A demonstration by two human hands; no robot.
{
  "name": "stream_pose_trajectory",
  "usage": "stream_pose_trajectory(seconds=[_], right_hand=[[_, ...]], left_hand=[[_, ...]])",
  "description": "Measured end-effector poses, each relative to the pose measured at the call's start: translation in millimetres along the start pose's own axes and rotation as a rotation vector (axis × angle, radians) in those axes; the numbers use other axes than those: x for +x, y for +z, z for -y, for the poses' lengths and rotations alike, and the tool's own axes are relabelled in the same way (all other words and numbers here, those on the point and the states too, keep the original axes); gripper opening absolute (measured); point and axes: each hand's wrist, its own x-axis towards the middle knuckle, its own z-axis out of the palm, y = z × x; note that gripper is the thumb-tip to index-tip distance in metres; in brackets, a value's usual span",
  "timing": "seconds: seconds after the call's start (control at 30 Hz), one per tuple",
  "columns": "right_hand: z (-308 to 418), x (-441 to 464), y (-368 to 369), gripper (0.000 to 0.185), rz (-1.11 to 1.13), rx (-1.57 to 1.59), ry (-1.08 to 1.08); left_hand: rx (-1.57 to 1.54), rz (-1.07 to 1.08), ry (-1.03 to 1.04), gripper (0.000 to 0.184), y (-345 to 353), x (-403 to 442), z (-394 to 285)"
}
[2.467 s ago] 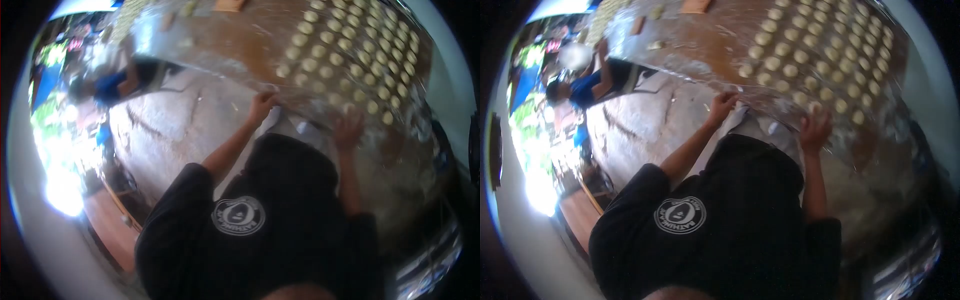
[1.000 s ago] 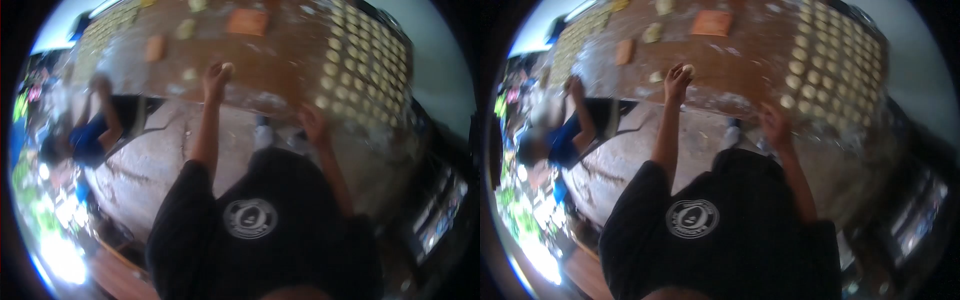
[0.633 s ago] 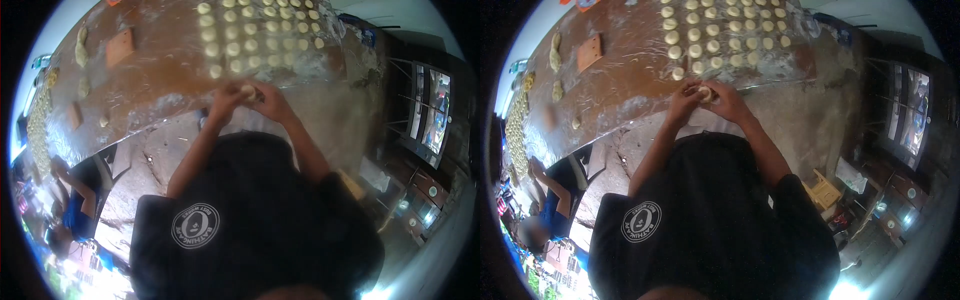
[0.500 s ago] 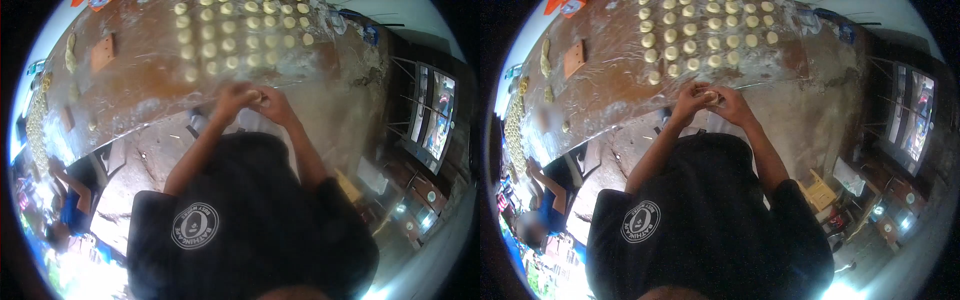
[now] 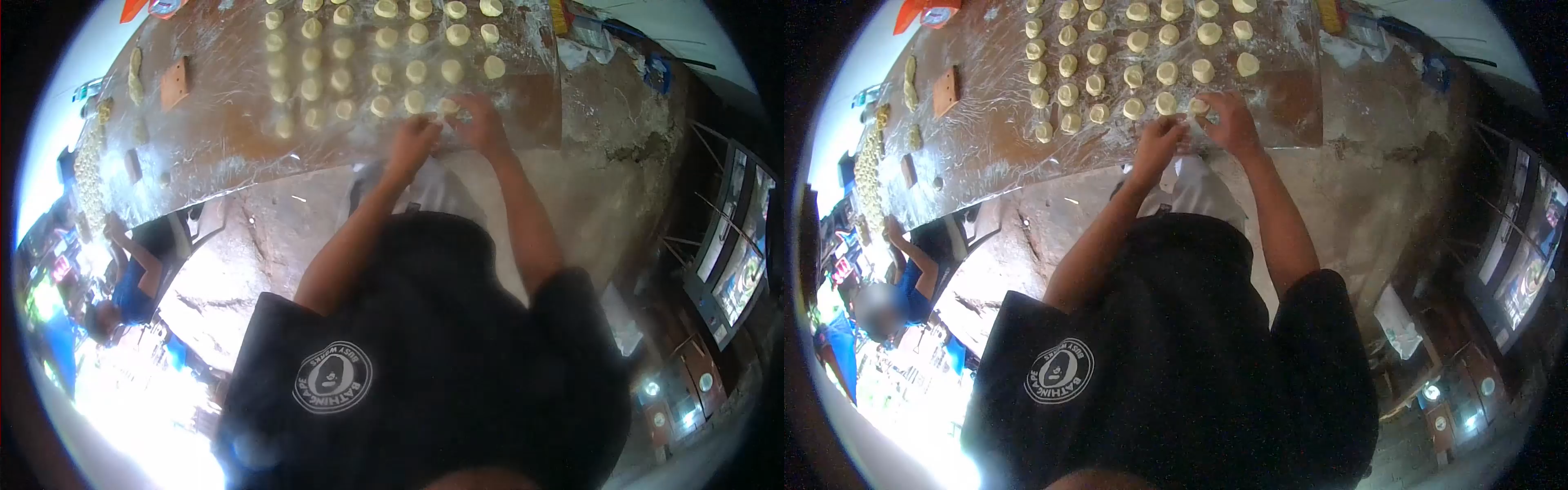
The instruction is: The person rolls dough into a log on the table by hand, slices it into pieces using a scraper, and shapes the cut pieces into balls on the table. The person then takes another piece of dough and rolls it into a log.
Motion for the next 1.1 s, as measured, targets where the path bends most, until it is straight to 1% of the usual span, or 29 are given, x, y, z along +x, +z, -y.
stream_pose_trajectory(seconds=[0.03,0.1,0.13,0.23,0.3,0.33,0.4,0.43,0.5,0.53,0.63,0.67,0.73,0.8,0.83,0.87,0.9,0.93,0.97,1.0,1.03,1.07,1.1], right_hand=[[-5,4,2,0.05,0.008,-0.036,-0.015],[-10,5,4,0.057,0.028,-0.113,-0.034],[-11,4,3,0.061,0.026,-0.087,-0.036],[-7,0,-1,0.071,-0.001,-0.058,-0.043],[-2,-8,-5,0.075,-0.054,-0.1,-0.049],[2,-15,-5,0.073,-0.065,-0.149,-0.035],[11,-25,-1,0.07,-0.095,-0.247,-0.008],[11,-30,5,0.068,-0.071,-0.319,0.009],[12,-37,14,0.066,-0.02,-0.466,0.043],[11,-39,15,0.065,-0.028,-0.463,0.033],[13,-43,26,0.064,-0.04,-0.443,0.024],[15,-43,29,0.065,-0.042,-0.438,0.031],[14,-45,35,0.066,-0.055,-0.426,0.042],[10,-49,41,0.068,-0.072,-0.384,0.026],[2,-53,46,0.069,-0.035,-0.414,0.032],[-6,-56,50,0.07,0.003,-0.435,0.026],[-3,-56,47,0.071,-0.068,-0.432,-0.011],[-6,-57,47,0.072,-0.025,-0.496,0.014],[-12,-52,44,0.072,0.034,-0.705,-0.058],[-10,-49,41,0.07,0.017,-0.752,-0.1],[2,-45,35,0.069,-0.03,-0.732,-0.125],[13,-41,31,0.067,-0.078,-0.711,-0.15],[27,-34,27,0.066,-0.155,-0.617,-0.165]], left_hand=[[0.038,-0.007,0.04,0.044,1,1,1],[0.088,0.007,0.022,0.048,4,0,0],[0.11,0.016,0.013,0.051,6,-2,-4],[0.372,-0.03,0.121,0.058,11,2,0],[0.339,-0.032,0.126,0.061,14,9,4],[0.324,-0.032,0.126,0.062,16,10,6],[0.186,0.008,0.116,0.063,21,15,10],[0.118,0.03,0.11,0.063,22,17,12],[0.087,0.064,0.08,0.064,19,17,14],[0.073,0.08,0.066,0.065,15,17,12],[0.25,0.073,0.019,0.061,-6,-3,6],[0.216,0.089,0.037,0.058,-19,-14,5],[0.143,0.116,0.074,0.053,-49,-37,8],[0.128,0.083,0.01,0.047,-85,-53,20],[0.125,0.031,-0.025,0.044,-114,-67,29],[0.096,-0.078,-0.006,0.038,-137,-84,34],[0.118,-0.166,-0.012,0.038,-163,-98,35],[0.136,-0.254,-0.017,0.037,-194,-111,34],[0.151,-0.335,-0.017,0.036,-228,-118,35],[0.186,-0.436,0.051,0.033,-274,-118,49],[0.27,-0.557,0.189,0.031,-324,-118,64],[0.354,-0.709,0.344,0.029,-389,-106,98],[0.287,-0.8,0.356,0.029,-421,-123,72]])
